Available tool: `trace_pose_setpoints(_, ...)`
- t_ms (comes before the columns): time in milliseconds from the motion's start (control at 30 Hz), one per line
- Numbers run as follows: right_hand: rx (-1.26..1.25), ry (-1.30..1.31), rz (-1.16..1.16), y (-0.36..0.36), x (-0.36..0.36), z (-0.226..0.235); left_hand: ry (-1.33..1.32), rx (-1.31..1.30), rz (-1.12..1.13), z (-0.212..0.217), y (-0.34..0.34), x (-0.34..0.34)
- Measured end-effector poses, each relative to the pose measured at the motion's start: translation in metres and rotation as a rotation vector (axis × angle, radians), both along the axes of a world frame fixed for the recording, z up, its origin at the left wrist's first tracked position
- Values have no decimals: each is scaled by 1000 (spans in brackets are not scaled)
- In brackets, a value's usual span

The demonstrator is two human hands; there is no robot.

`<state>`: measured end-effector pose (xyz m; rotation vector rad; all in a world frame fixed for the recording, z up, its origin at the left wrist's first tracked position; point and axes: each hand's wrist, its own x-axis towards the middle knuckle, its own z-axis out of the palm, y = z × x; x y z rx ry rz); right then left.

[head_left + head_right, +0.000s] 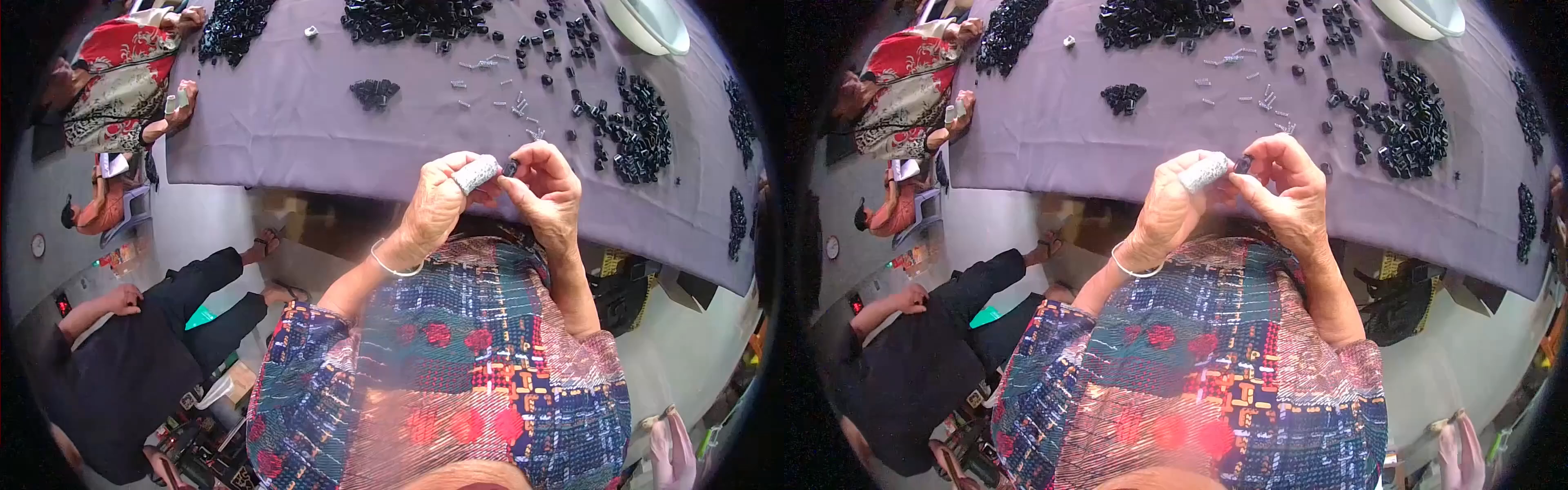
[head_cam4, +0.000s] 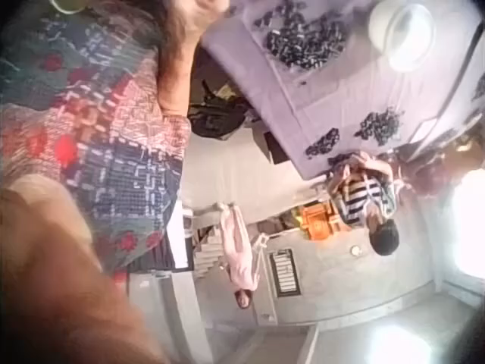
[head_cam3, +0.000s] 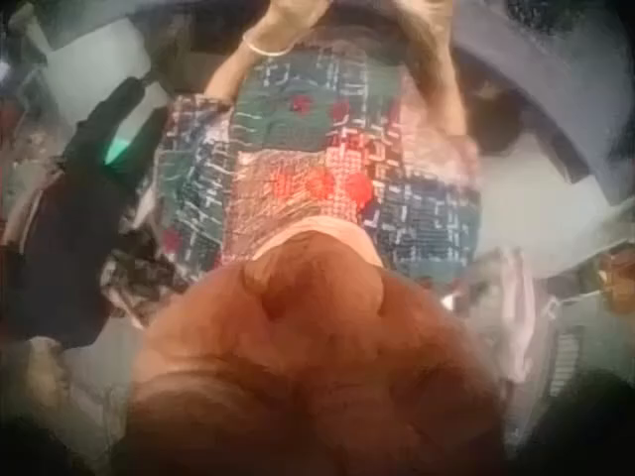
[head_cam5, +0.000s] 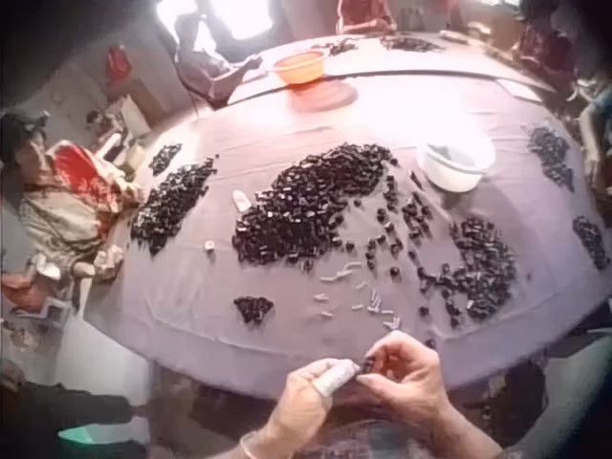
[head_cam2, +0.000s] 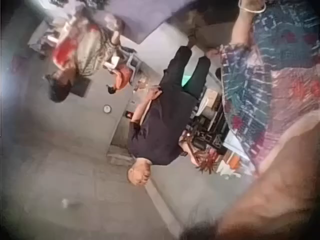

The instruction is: The person assembles plastic cord locks by picking up plastic components and springs from the table and fitting them together by hand.

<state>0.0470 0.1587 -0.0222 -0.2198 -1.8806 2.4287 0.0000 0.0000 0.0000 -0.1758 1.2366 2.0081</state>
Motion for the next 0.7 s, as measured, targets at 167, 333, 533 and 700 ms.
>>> trace_pose_setpoints(167,6,50,-20,-2,0,4,55,-9,21,-1,4,2)
trace_pose_setpoints(333,52,121,-49,-5,0,2,148,-57,11,1,6,3)
trace_pose_setpoints(533,105,183,-70,-6,2,-6,188,-94,21,4,7,5)
trace_pose_setpoints(700,111,139,-85,-8,2,-5,186,-110,20,5,7,5)
